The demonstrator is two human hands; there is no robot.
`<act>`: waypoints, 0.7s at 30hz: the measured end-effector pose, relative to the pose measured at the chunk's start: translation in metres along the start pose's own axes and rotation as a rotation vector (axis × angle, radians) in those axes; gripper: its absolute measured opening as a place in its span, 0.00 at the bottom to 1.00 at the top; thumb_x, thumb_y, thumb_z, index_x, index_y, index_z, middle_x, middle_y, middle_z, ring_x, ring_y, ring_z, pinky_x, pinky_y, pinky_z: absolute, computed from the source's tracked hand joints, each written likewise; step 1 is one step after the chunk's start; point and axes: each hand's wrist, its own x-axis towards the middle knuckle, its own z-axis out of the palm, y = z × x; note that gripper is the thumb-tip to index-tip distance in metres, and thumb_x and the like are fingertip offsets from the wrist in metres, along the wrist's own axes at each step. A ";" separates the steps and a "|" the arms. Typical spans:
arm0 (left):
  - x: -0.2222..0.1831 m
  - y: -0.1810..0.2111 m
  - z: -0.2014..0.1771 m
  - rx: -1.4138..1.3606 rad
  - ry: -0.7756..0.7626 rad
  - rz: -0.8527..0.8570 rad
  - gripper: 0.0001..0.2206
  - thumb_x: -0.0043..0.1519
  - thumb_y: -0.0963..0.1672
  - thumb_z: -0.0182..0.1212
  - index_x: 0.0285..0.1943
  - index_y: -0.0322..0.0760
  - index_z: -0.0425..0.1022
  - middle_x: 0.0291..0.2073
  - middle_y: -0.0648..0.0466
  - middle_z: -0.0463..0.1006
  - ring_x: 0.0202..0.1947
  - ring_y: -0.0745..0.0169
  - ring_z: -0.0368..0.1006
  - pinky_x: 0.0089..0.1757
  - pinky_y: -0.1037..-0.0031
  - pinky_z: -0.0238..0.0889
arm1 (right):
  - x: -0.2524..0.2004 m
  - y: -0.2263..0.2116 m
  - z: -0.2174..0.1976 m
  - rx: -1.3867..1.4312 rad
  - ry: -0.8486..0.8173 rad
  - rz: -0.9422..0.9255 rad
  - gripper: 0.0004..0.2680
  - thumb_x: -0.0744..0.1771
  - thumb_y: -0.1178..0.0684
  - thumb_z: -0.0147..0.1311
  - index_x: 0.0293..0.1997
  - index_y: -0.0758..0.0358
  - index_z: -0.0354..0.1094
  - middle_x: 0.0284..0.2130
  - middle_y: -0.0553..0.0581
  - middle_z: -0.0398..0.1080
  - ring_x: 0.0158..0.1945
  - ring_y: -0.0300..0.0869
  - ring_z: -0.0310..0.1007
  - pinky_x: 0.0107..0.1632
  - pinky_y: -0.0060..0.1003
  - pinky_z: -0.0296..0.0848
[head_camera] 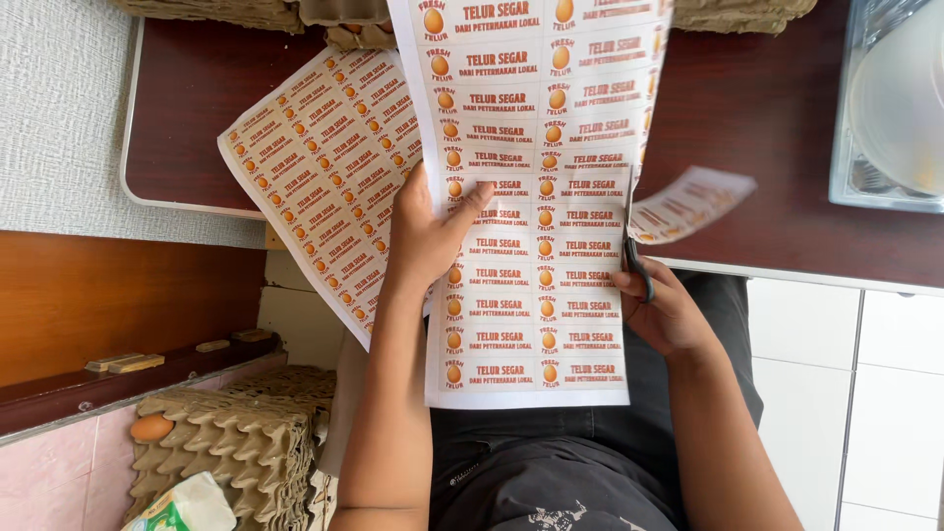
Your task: The person cuts a sheet of egg carton labels using scissors, separating individual labels from a larger grid.
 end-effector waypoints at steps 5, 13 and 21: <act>-0.005 0.017 -0.015 0.073 0.028 0.146 0.18 0.66 0.48 0.73 0.51 0.32 0.72 0.37 0.47 0.80 0.40 0.56 0.80 0.46 0.62 0.75 | 0.003 -0.002 0.012 -0.005 -0.060 0.003 0.08 0.68 0.57 0.55 0.45 0.77 0.72 0.28 0.65 0.72 0.34 0.50 0.82 0.38 0.51 0.86; -0.014 0.036 -0.042 0.170 0.090 0.220 0.18 0.65 0.48 0.74 0.53 0.33 0.71 0.39 0.46 0.80 0.43 0.53 0.81 0.49 0.60 0.76 | 0.015 -0.006 0.036 0.026 -0.165 0.013 0.12 0.68 0.52 0.56 0.44 0.77 0.73 0.26 0.66 0.72 0.32 0.53 0.83 0.38 0.54 0.86; -0.015 0.024 -0.058 0.037 0.150 0.238 0.27 0.51 0.43 0.87 0.54 0.34 0.72 0.43 0.45 0.84 0.43 0.54 0.84 0.50 0.61 0.79 | 0.022 -0.002 0.057 0.069 -0.224 0.069 0.18 0.69 0.43 0.52 0.52 0.74 0.71 0.34 0.68 0.77 0.38 0.54 0.85 0.41 0.56 0.86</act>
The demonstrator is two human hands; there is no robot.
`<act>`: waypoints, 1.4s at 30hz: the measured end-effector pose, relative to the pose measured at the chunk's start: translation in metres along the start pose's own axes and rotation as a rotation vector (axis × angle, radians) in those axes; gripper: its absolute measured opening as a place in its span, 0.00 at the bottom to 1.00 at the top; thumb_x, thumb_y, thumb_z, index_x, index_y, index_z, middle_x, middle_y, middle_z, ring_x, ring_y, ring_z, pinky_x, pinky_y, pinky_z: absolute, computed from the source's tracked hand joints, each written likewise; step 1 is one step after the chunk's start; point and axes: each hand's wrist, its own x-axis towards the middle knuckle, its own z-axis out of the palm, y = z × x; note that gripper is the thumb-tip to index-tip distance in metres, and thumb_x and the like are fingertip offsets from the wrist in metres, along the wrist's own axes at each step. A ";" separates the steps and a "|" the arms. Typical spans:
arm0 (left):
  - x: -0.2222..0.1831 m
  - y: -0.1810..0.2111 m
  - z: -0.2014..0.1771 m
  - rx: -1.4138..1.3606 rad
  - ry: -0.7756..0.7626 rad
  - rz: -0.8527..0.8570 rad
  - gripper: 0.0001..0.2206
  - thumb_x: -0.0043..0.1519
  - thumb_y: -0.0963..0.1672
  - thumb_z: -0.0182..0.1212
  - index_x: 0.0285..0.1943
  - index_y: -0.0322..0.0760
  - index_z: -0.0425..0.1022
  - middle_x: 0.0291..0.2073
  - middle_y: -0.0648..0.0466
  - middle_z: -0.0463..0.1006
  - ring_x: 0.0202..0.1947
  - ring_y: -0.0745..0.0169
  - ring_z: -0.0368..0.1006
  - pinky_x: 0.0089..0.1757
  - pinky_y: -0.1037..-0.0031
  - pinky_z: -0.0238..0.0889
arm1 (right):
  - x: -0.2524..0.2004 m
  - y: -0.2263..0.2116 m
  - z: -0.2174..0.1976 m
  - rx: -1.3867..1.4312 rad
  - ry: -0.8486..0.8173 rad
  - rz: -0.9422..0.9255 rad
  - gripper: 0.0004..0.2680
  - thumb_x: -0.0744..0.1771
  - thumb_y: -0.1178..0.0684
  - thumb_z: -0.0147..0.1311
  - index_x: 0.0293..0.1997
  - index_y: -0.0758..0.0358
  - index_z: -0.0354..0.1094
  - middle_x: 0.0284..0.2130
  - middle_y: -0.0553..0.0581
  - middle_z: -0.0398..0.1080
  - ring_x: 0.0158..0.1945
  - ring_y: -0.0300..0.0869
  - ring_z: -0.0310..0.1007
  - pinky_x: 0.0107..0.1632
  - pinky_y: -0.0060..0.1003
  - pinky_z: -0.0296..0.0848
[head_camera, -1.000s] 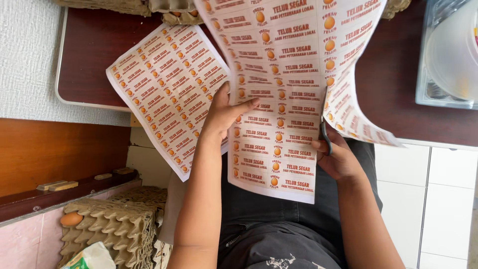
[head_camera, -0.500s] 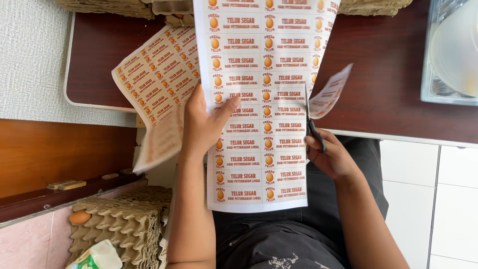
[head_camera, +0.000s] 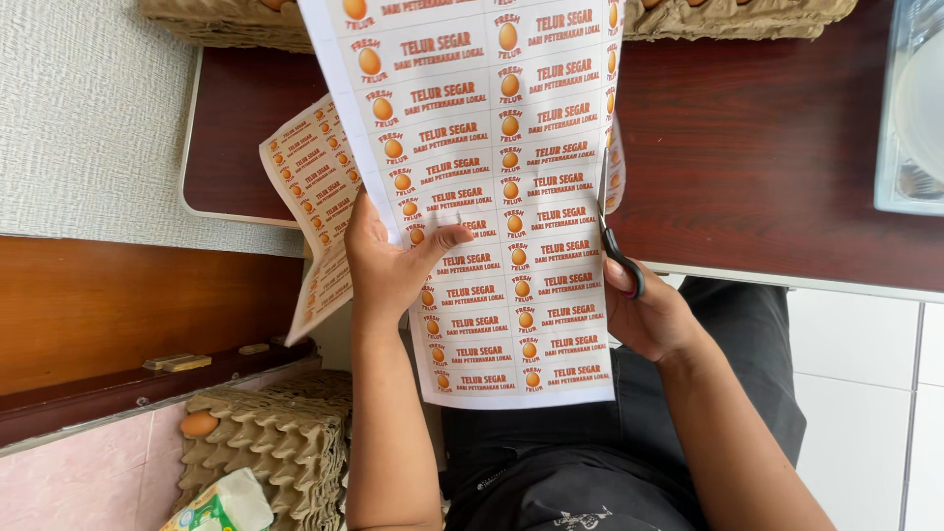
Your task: The person cuts a sheet of egg carton labels using scissors, separating individual labels from a larger grid.
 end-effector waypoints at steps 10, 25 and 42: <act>-0.003 -0.005 -0.004 -0.064 0.034 -0.070 0.31 0.50 0.43 0.88 0.58 0.37 0.71 0.44 0.46 0.85 0.44 0.55 0.85 0.50 0.59 0.81 | -0.002 -0.004 0.005 -0.123 0.034 -0.010 0.16 0.69 0.46 0.53 0.49 0.75 0.73 0.31 0.67 0.75 0.36 0.54 0.84 0.39 0.56 0.85; -0.015 -0.013 0.002 -0.060 0.051 -0.100 0.31 0.51 0.44 0.86 0.59 0.38 0.70 0.45 0.45 0.84 0.44 0.53 0.84 0.51 0.55 0.81 | -0.005 -0.004 0.002 -0.154 0.147 -0.008 0.15 0.68 0.46 0.57 0.46 0.73 0.73 0.28 0.68 0.74 0.33 0.54 0.83 0.38 0.51 0.83; -0.018 -0.011 0.004 -0.059 0.015 -0.144 0.29 0.53 0.45 0.85 0.59 0.38 0.70 0.45 0.45 0.84 0.44 0.52 0.85 0.49 0.56 0.82 | -0.006 -0.009 0.012 -0.171 0.193 0.001 0.14 0.68 0.44 0.57 0.44 0.70 0.74 0.28 0.66 0.74 0.34 0.55 0.83 0.38 0.51 0.83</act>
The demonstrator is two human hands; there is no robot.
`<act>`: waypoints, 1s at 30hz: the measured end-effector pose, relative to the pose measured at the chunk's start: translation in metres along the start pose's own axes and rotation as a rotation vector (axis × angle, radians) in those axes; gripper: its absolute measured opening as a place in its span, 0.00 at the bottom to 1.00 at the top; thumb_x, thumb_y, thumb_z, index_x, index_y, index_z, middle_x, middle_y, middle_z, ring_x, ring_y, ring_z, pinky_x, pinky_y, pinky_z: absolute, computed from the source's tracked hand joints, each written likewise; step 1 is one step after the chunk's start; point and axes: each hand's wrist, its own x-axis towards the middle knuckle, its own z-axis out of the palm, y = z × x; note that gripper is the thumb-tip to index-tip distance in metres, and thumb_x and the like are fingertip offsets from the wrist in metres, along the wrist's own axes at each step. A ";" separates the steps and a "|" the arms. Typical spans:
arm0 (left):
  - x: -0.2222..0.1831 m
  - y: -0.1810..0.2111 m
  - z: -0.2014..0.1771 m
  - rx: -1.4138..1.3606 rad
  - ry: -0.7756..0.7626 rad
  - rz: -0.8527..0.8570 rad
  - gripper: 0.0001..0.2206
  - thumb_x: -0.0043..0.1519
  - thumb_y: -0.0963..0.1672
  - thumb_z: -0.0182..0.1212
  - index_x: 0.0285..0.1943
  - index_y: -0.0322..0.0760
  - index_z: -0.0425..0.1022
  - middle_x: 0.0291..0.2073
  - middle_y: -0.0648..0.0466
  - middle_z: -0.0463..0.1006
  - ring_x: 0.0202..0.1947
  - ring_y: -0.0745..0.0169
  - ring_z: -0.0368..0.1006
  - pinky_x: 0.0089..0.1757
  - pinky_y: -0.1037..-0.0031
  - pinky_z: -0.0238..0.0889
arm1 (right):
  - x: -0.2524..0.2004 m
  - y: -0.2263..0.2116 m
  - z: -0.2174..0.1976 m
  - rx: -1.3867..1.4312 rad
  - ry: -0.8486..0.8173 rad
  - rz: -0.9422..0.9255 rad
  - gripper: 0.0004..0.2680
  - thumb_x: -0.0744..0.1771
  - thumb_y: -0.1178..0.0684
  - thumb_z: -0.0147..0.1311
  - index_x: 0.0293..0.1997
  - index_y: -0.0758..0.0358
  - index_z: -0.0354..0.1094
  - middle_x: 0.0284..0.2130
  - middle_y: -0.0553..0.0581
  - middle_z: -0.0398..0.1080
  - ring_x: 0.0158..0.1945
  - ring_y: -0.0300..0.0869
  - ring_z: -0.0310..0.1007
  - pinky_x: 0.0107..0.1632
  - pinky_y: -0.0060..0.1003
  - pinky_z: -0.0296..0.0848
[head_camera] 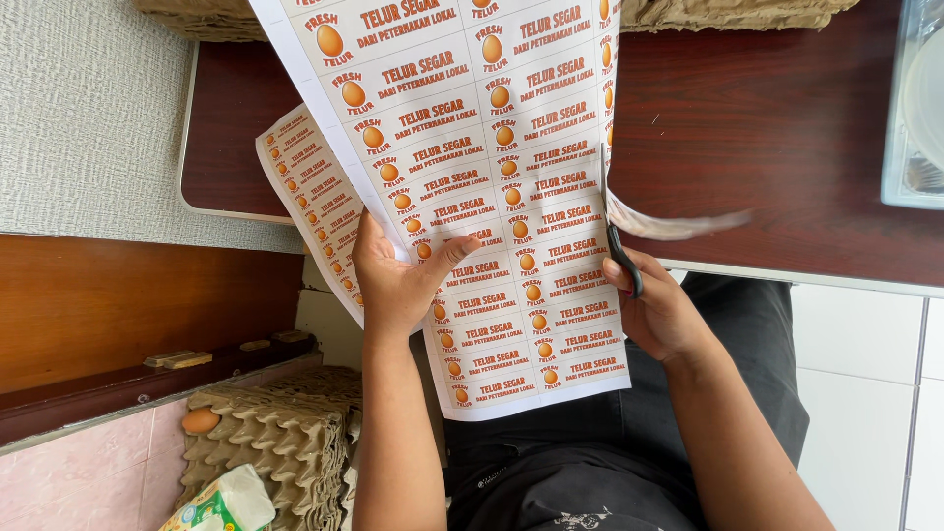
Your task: The person cuts a sheet of egg carton labels using scissors, separating individual labels from a larger grid.
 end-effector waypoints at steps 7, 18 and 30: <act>0.000 0.002 0.002 -0.001 0.004 0.002 0.29 0.52 0.44 0.85 0.59 0.38 0.71 0.45 0.46 0.85 0.43 0.53 0.86 0.49 0.56 0.82 | -0.001 -0.002 0.000 0.002 -0.006 -0.007 0.14 0.68 0.44 0.57 0.44 0.69 0.73 0.28 0.64 0.74 0.34 0.53 0.83 0.37 0.49 0.82; -0.002 -0.001 0.002 -0.009 0.017 -0.005 0.30 0.53 0.45 0.85 0.59 0.38 0.70 0.45 0.46 0.85 0.43 0.54 0.85 0.48 0.56 0.82 | 0.001 0.004 -0.006 -0.015 -0.018 -0.001 0.14 0.69 0.44 0.56 0.46 0.68 0.73 0.29 0.63 0.74 0.35 0.54 0.84 0.38 0.51 0.84; -0.002 0.005 -0.002 0.009 0.008 -0.030 0.30 0.53 0.45 0.84 0.60 0.39 0.69 0.46 0.45 0.85 0.45 0.51 0.86 0.49 0.55 0.82 | 0.009 0.016 -0.020 0.000 -0.050 -0.021 0.12 0.70 0.46 0.57 0.45 0.67 0.73 0.27 0.60 0.74 0.34 0.53 0.85 0.40 0.51 0.84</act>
